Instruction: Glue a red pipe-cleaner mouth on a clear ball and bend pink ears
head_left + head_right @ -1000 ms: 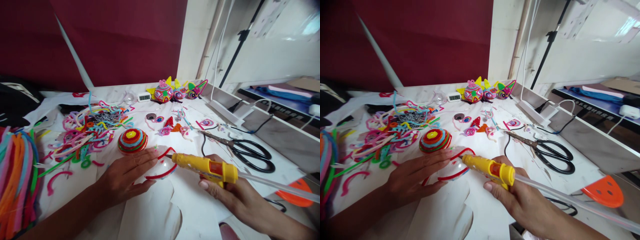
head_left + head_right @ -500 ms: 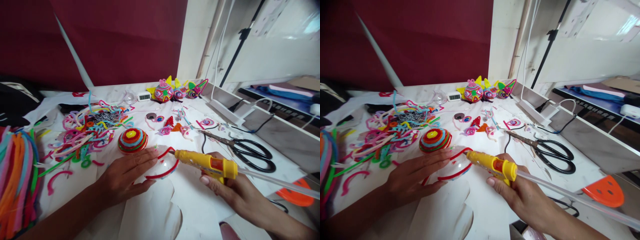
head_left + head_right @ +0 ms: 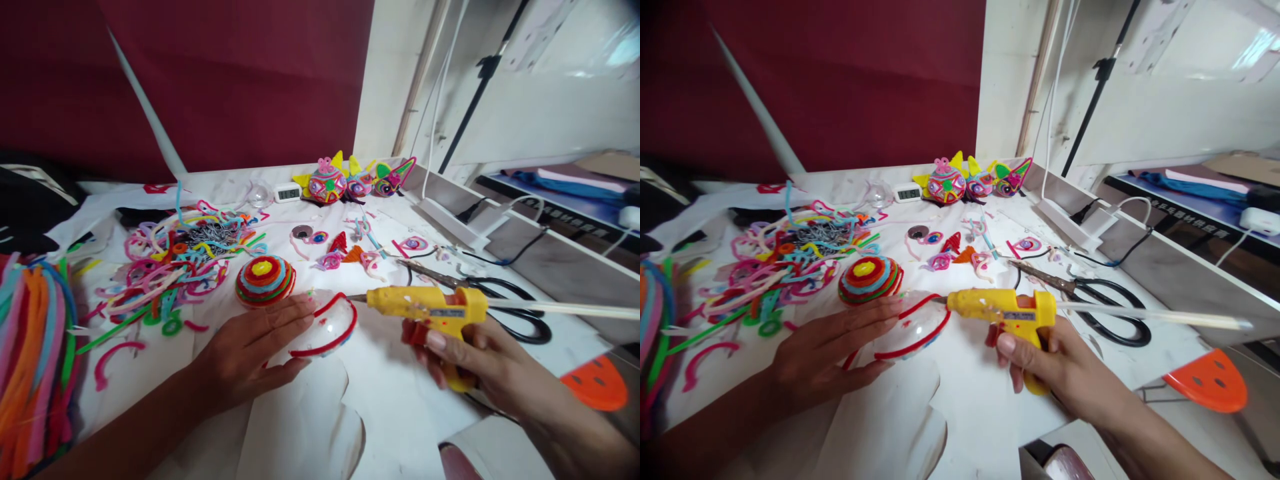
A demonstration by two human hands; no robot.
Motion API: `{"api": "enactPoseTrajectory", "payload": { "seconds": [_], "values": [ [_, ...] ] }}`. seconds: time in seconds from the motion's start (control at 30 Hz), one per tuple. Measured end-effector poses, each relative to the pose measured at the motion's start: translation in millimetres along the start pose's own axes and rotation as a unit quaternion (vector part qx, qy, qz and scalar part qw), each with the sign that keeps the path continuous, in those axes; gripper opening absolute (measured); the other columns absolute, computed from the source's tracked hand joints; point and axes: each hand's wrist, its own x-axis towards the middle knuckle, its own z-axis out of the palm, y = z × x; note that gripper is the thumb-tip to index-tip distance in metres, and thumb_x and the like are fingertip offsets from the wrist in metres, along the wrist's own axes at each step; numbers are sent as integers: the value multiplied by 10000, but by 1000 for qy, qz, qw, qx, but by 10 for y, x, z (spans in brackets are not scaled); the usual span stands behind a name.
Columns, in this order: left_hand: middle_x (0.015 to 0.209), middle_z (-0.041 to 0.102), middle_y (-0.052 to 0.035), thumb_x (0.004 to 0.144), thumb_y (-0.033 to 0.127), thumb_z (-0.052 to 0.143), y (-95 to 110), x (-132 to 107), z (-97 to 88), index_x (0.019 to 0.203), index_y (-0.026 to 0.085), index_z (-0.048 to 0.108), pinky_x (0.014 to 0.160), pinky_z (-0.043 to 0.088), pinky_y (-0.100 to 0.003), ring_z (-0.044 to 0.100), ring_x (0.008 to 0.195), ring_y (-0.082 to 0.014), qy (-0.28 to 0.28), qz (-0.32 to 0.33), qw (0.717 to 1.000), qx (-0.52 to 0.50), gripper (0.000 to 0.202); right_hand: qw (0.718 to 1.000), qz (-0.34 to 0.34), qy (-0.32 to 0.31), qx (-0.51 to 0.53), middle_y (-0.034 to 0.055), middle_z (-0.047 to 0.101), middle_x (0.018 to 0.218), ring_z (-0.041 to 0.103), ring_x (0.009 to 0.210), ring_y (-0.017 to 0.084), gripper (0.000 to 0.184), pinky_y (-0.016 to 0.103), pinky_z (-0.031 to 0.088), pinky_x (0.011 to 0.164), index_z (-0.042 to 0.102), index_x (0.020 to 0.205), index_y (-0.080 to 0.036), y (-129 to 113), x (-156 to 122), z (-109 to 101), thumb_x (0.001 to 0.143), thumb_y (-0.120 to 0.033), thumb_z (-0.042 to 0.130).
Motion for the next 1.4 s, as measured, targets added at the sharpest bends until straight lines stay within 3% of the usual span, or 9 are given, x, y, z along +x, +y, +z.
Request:
{"api": "enactPoseTrajectory", "payload": {
  "seconds": [0.23,0.43,0.53,0.63,0.73,0.83,0.93,1.03,1.4],
  "values": [
    [1312,617,-102,826,226,657,-41,11,-22,1360,181,487,928,581,-401,621,1155,-270,-5,23,1000,2,562,987,113,-67,87,21,578,578,457,464,63,447,176,274,398,642,675,-109,122,221,-296,671,-537,774],
    [1309,619,-115,836,239,650,-39,-4,-10,1333,152,507,931,579,-399,610,1170,-271,-5,25,1000,-4,524,980,99,-144,93,16,605,655,511,532,67,407,168,386,490,622,753,-114,148,320,-312,713,-494,762],
    [1281,635,-136,818,210,678,-2,16,-21,1270,111,546,967,557,-372,602,1181,-258,-4,17,1000,-6,481,987,92,-134,-1,30,634,722,570,580,115,433,218,453,530,596,856,-141,179,329,-367,752,-548,702],
    [1277,642,-102,836,204,659,40,31,-24,1268,151,549,974,552,-373,608,1173,-246,-1,-14,1000,-10,448,966,-6,6,-260,65,655,805,602,620,165,430,276,468,542,612,932,-160,175,293,-428,824,-576,596],
    [1287,638,-78,855,205,633,60,31,-19,1282,186,542,967,557,-379,613,1167,-242,2,-29,999,-15,436,873,-188,162,-419,103,653,949,626,736,204,360,335,502,638,638,1022,-180,80,256,-368,881,-500,553],
    [1302,626,-92,856,192,631,51,19,-19,1277,165,546,980,545,-374,609,1172,-235,-1,-25,1000,-17,430,840,-357,106,-395,115,614,1089,607,982,228,322,353,514,830,608,1119,-188,-65,309,-143,880,-404,607],
    [1302,623,-124,826,159,668,24,5,-31,1266,131,547,993,532,-373,599,1185,-231,-9,-11,1000,-4,457,809,-442,18,-387,173,528,1259,500,1172,258,587,395,459,970,469,1316,-112,-151,475,118,846,-411,656],
    [1298,621,-150,794,138,697,-4,-1,-51,1252,106,543,990,533,-373,593,1192,-237,-24,5,1000,5,485,786,-475,-7,-394,187,523,1267,475,1171,281,678,446,432,987,446,1332,-77,-144,646,279,818,-454,677],
    [1302,624,-121,809,205,689,-22,-5,-49,1282,150,529,981,545,-352,596,1192,-212,-30,1,999,20,503,792,-493,-12,-360,156,601,1154,535,1040,255,405,440,450,905,529,1243,-89,-75,724,361,892,-285,579]
  ]
}}
